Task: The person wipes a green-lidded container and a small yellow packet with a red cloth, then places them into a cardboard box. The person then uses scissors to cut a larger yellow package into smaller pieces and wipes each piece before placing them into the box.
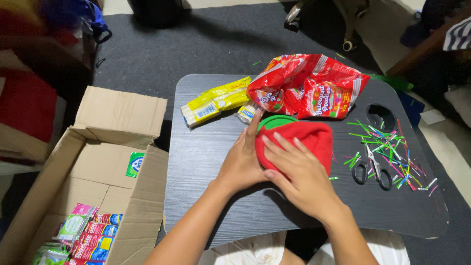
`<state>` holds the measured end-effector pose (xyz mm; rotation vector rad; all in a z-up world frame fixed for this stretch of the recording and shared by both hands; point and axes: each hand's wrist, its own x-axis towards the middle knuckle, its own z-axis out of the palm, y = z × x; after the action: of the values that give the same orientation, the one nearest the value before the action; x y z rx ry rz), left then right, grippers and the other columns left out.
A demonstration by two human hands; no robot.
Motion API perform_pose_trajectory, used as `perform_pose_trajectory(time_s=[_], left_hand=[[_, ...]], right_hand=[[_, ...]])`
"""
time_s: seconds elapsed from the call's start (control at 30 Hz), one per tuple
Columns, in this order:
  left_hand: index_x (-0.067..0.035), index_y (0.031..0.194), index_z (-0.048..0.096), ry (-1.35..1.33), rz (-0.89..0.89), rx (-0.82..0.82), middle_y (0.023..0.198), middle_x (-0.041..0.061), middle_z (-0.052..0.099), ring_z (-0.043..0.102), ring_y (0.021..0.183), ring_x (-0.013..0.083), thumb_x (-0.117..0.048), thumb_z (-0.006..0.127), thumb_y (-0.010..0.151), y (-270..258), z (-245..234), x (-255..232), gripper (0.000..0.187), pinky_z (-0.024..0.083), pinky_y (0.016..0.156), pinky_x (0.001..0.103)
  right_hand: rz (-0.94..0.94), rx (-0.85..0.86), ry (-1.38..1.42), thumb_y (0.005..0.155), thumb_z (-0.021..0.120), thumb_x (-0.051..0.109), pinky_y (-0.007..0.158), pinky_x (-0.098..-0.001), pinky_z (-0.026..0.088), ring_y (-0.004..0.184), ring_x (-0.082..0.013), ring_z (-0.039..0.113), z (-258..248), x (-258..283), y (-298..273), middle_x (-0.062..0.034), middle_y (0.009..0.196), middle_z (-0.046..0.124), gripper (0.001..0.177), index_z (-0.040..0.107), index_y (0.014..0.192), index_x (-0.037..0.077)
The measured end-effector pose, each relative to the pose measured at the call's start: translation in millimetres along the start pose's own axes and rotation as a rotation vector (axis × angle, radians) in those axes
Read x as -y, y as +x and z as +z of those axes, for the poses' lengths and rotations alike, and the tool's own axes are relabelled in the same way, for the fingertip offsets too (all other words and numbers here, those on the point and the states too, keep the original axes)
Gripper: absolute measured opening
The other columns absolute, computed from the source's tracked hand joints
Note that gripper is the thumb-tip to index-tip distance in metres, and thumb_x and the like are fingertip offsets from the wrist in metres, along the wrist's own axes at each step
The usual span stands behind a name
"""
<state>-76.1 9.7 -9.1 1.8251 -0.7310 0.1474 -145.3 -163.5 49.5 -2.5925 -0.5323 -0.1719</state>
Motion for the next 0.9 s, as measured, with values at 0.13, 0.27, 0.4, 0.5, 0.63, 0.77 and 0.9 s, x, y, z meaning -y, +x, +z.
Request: perform_pose_trajectory(time_s=[0.13, 0.27, 0.4, 0.5, 0.63, 0.77, 0.9], left_hand=[[-0.02, 0.165, 0.001, -0.014, 0.008, 0.011, 0.155, 0.024, 0.048, 0.054, 0.138, 0.0446, -0.039, 0.096, 0.06, 1.2, 2.7, -1.3, 0.144, 0.049, 0.113, 0.047], [-0.021, 0.165, 0.001, 0.006, 0.002, 0.041, 0.152, 0.023, 0.051, 0.056, 0.136, 0.0435, -0.037, 0.096, 0.055, 1.6, 3.0, -0.5, 0.146, 0.049, 0.112, 0.048], [-0.021, 0.166, 0.002, -0.013, -0.051, 0.034, 0.162, 0.027, 0.042, 0.056, 0.137, 0.0456, -0.033, 0.095, 0.06, 0.6, 1.2, 1.3, 0.142, 0.054, 0.108, 0.047], [-0.02, 0.167, -0.002, 0.017, -0.005, -0.008, 0.162, 0.027, 0.045, 0.057, 0.137, 0.0469, -0.032, 0.094, 0.063, 1.7, 1.9, 2.0, 0.142, 0.052, 0.11, 0.049], [-0.02, 0.165, -0.002, -0.043, -0.017, 0.015, 0.152, 0.023, 0.053, 0.06, 0.133, 0.0442, -0.039, 0.097, 0.061, 0.9, 3.4, 0.7, 0.145, 0.053, 0.109, 0.048], [-0.021, 0.164, -0.001, -0.032, -0.018, 0.032, 0.149, 0.022, 0.057, 0.061, 0.131, 0.0433, -0.037, 0.097, 0.057, 2.3, 3.5, -1.5, 0.146, 0.054, 0.107, 0.047], [-0.021, 0.165, -0.001, 0.002, 0.065, -0.015, 0.164, 0.029, 0.042, 0.057, 0.136, 0.0469, -0.034, 0.097, 0.06, 2.1, 3.2, 1.0, 0.144, 0.054, 0.108, 0.047]], right_hand=[[0.115, -0.107, -0.002, 0.098, 0.057, 0.028, 0.129, -0.0525, 0.021, 0.148, -0.0208, 0.049, -7.5, -10.7, -19.6, -0.0003, 0.145, 0.065, 0.038, 0.072, 0.13, 0.016], [0.17, -0.197, -0.163, 0.098, 0.056, 0.026, 0.121, -0.0575, 0.016, 0.147, -0.0298, 0.042, -8.4, -15.2, 5.5, -0.0077, 0.149, 0.058, 0.043, 0.067, 0.137, 0.01], [0.062, -0.133, -0.231, 0.095, 0.06, 0.034, 0.115, -0.0562, 0.021, 0.142, -0.0366, 0.039, 3.3, 0.2, 25.5, -0.0164, 0.15, 0.052, 0.053, 0.062, 0.138, 0.002], [0.043, -0.028, 0.015, 0.098, 0.059, 0.031, 0.12, -0.0531, 0.025, 0.146, -0.0305, 0.043, 4.3, 6.9, 8.7, -0.0105, 0.15, 0.057, 0.043, 0.066, 0.131, 0.005], [0.161, -0.103, 0.069, 0.097, 0.059, 0.027, 0.126, -0.0558, 0.021, 0.146, -0.0229, 0.05, -7.1, -7.6, -17.1, -0.0023, 0.141, 0.068, 0.036, 0.075, 0.126, 0.013], [0.216, -0.243, -0.106, 0.096, 0.059, 0.026, 0.122, -0.061, 0.018, 0.145, -0.0278, 0.044, -8.8, -18.0, -1.1, -0.0062, 0.143, 0.064, 0.04, 0.073, 0.13, 0.011], [0.086, -0.23, -0.242, 0.095, 0.062, 0.032, 0.113, -0.0613, 0.021, 0.142, -0.038, 0.039, 6.4, -5.4, 23.1, -0.0172, 0.147, 0.056, 0.053, 0.065, 0.136, 0.0]])
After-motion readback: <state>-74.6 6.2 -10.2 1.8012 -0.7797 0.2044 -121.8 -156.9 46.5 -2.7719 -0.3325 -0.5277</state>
